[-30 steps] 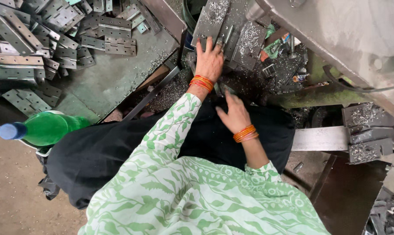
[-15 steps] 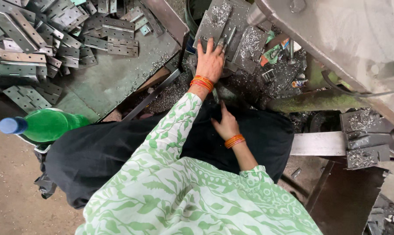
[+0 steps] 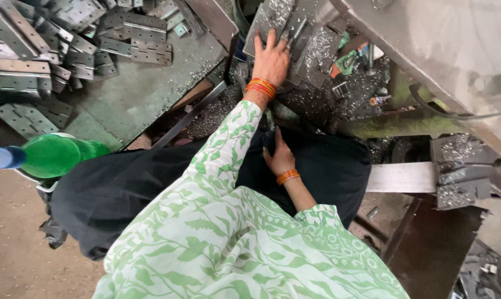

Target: The person repeatedly picks up small metal brackets from a pile, places them into a press machine, and operates the lever to process them. After each press cycle, the person removes the processed bracket and places it into a separate pile. The person handles the brackets one at a time throughout the clip.

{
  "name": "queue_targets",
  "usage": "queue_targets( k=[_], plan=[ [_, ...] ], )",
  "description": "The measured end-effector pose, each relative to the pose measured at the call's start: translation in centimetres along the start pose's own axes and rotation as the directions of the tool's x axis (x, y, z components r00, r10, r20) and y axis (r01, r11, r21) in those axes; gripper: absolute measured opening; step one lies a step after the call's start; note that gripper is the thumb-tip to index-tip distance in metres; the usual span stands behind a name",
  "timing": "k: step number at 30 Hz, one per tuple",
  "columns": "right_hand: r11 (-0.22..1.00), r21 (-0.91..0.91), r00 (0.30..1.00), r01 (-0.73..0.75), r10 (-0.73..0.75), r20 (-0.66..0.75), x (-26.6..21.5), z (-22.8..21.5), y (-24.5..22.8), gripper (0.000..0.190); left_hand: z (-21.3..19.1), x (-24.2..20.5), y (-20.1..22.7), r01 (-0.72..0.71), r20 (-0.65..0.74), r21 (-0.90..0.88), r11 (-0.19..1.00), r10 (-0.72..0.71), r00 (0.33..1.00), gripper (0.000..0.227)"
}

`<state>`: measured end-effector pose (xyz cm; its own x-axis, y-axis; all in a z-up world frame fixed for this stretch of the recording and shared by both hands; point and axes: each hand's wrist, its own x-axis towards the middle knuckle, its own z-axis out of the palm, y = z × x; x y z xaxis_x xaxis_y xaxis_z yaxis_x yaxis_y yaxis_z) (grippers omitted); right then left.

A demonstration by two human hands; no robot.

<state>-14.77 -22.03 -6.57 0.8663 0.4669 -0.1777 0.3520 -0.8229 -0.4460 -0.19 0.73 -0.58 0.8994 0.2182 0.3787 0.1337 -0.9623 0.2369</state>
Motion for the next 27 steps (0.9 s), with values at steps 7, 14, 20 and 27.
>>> queue_targets(
  k=[7, 14, 20, 27],
  plan=[
    [0.99, -0.128, 0.988, 0.065, -0.046, 0.145, 2.6, -8.4, -3.0, 0.083, 0.6, 1.8, 0.4, -0.005, -0.024, -0.008, 1.0, 0.005, 1.0, 0.032],
    [0.995, -0.097, 0.995, 0.025, -0.016, 0.097, 1.7, -6.6, -3.5, 0.085, 0.5, 3.5, 0.4, 0.0, 0.169, 0.041, 0.999, -0.006, 0.986, 0.028],
    [0.999, -0.024, 0.997, -0.037, 0.039, 0.074, 1.0, -5.7, -2.4, 0.087, 1.3, 2.0, 1.5, -0.004, 0.04, 0.034, 0.999, 0.003, 0.999, 0.03],
    [0.983, -0.182, 0.98, 0.025, 0.012, 0.198, 3.6, -9.2, -3.9, 0.08, 0.1, 1.2, 0.9, 0.009, 0.119, 0.065, 0.998, -0.017, 0.993, 0.033]
  ],
)
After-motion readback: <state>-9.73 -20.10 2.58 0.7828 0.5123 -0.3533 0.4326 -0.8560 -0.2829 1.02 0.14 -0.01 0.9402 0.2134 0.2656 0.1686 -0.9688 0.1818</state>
